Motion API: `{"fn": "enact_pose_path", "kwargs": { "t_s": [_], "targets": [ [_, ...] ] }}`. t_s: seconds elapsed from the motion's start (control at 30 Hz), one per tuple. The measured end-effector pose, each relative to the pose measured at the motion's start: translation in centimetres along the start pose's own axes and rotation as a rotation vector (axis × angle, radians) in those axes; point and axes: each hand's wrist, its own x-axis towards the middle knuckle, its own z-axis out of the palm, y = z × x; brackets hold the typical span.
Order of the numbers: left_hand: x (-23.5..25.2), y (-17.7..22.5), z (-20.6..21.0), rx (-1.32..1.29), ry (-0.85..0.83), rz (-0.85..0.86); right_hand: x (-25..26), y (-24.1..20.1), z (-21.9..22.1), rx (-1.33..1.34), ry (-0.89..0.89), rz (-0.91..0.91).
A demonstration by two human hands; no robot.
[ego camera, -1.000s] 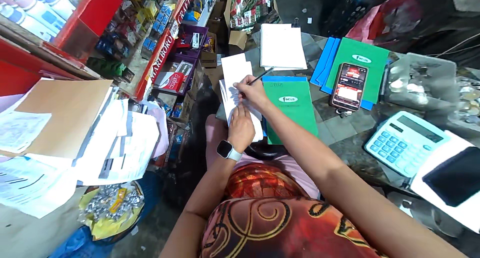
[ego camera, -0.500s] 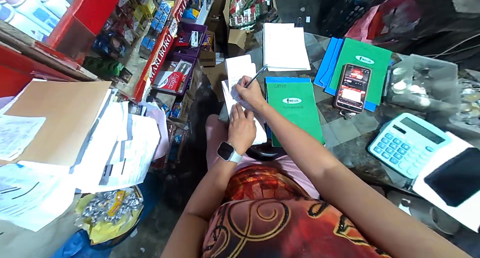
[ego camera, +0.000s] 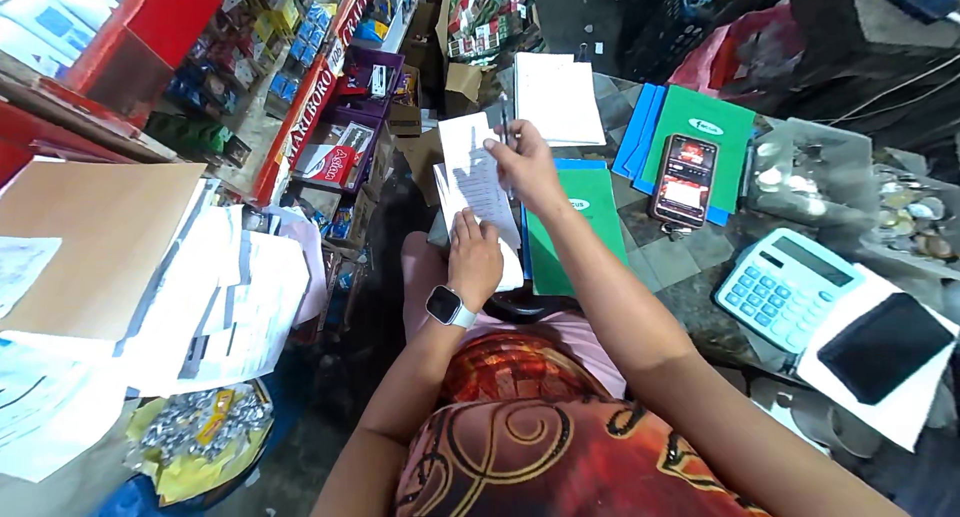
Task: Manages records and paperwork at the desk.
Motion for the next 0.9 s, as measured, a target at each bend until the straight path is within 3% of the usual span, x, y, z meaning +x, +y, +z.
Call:
{"fn": "enact_pose_path", "kwargs": {
  "t_s": [0.17,0.5,0.63,0.9],
  "targets": [
    [0.1,0.2,-0.4,0.009,-0.013,0.003,-0.7,-1.6,-1.2,0.203,0.017,0.004],
    [0.3,-0.2,0.1,0.03,0.012,0.001,-0.4,1.3,0.3,0.454,0.08,0.066],
    [0.2,-0.3,0.1,0.013,0.007,0.007,0.8,3.5,2.2,0.282,-0.059,0.2],
    [0.0,-0.3,-0.1,-0.007,0.01,0.013,1.3,6.7,4.1,-0.104,-0.01,-0.016]
  ]
}}
